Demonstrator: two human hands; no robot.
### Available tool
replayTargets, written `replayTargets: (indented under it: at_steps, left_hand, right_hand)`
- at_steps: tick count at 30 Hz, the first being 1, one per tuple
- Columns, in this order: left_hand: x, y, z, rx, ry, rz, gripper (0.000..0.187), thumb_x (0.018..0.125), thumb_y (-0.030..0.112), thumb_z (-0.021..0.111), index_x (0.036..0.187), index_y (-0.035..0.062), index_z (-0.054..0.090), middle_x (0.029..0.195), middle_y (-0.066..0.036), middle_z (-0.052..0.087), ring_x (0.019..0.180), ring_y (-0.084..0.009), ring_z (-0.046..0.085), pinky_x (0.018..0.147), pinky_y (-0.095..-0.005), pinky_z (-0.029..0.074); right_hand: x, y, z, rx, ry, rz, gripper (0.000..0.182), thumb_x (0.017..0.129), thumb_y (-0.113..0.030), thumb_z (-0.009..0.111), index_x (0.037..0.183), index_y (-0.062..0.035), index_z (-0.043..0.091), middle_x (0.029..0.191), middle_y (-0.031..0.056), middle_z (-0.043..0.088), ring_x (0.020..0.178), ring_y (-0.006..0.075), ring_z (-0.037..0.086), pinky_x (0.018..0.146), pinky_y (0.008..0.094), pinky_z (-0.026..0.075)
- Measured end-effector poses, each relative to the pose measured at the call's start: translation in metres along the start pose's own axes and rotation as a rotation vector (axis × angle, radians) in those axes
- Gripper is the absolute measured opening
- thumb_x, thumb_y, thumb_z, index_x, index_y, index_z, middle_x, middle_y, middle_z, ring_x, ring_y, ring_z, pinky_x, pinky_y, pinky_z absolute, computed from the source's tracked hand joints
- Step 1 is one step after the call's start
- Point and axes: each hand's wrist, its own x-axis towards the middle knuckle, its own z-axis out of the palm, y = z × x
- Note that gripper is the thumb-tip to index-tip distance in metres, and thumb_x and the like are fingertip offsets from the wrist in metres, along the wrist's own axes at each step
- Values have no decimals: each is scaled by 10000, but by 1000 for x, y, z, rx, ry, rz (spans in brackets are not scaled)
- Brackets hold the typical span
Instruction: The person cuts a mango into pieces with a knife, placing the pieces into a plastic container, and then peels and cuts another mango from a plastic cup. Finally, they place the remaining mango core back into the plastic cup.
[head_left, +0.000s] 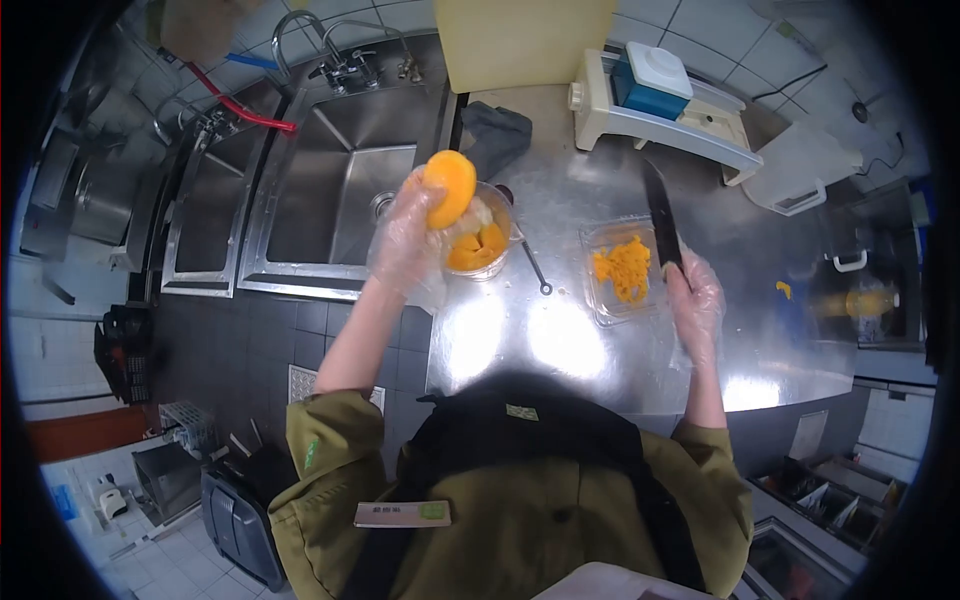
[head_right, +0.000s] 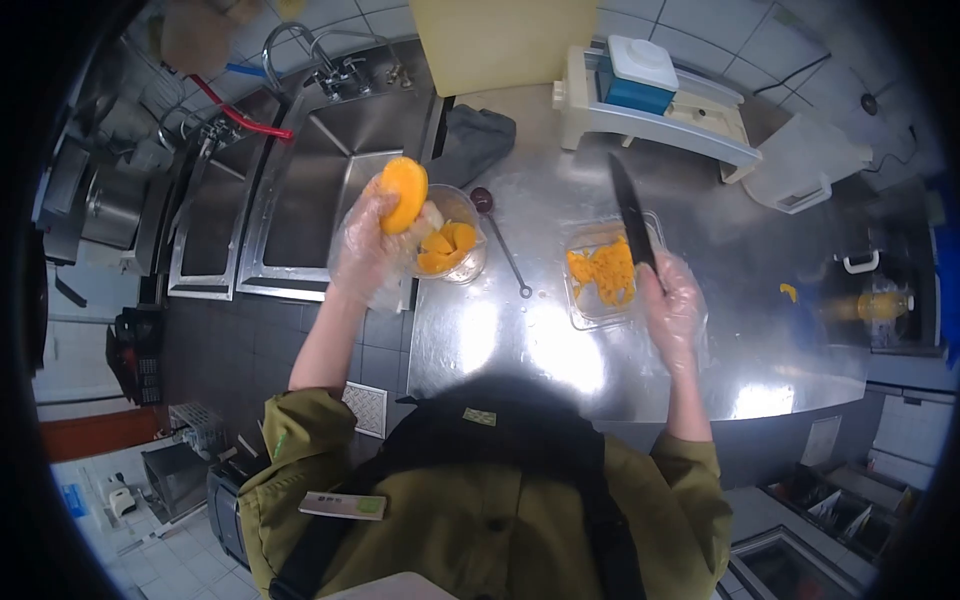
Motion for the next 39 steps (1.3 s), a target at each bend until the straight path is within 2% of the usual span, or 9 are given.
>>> replayTargets:
  at_steps: [2,6,9,24,27,29,31,38,39]
  left_hand:
    - [-12,-7,12,40,-44,43,365,816,79,480,1169,51,395,1030,-84,520,926,-184,547,800,-325,491]
    - [-41,-27,21,777,-217,476,335,828,98,499,1153,40,437,1035,-89,542,933,-186,556,784,-307,485]
    - [-50,-47,9,1098,-262,724,333,836,129,514,1151,40,450,1047,-88,548,940,-178,557,787,-302,480]
    - [-59,-61,25,24,-489,45,330,841,181,558,1133,46,484,1075,-76,550,950,-145,554,812,-278,460]
    - [-54,-47,23,-211,-569,-127,331,842,192,567,1130,47,491,1080,-73,550,953,-139,554,816,-274,456]
    - [-50,-33,19,-278,-663,-183,331,843,199,573,1127,48,495,1084,-72,550,954,-134,553,820,-270,453]
    - [-47,-17,17,-267,-821,-135,330,835,191,586,1123,52,501,1084,-63,549,959,-125,548,832,-261,444]
    - [-53,30,32,468,-712,36,259,809,70,584,1064,49,544,964,-13,547,911,-95,510,798,-251,415]
    - [-43,40,28,658,-844,84,269,784,41,582,1051,46,551,968,-19,549,916,-106,514,819,-252,410]
  right_hand:
    - [9,-43,7,-307,72,-496,343,751,-7,574,1089,-64,582,883,76,567,763,163,548,627,266,448]
    - [-2,-116,17,-646,67,-880,493,667,43,593,1143,-72,547,907,113,562,700,223,567,529,297,448]
    - [-7,-141,18,-548,-69,-1057,539,618,59,594,1145,-46,540,915,121,561,696,224,569,512,299,450]
    - [-17,-145,20,-557,73,-1150,551,589,58,596,1132,-7,531,1001,159,567,733,269,599,522,324,481]
    - [-9,-146,24,-513,138,-1239,487,612,6,602,1097,3,572,892,129,565,652,204,546,515,290,425]
    - [-11,-142,22,-513,46,-1201,527,591,46,600,1113,0,548,954,153,571,696,248,581,528,312,463]
    - [-8,-145,24,-509,26,-1207,546,574,66,599,1113,-1,540,976,165,576,715,271,599,536,326,483]
    - [8,-155,30,-430,50,-1331,428,615,-25,643,1041,-26,610,863,101,563,632,210,555,495,294,451]
    - [9,-156,29,-432,22,-1334,425,612,-25,645,1036,-25,611,859,98,561,630,211,555,491,292,451]
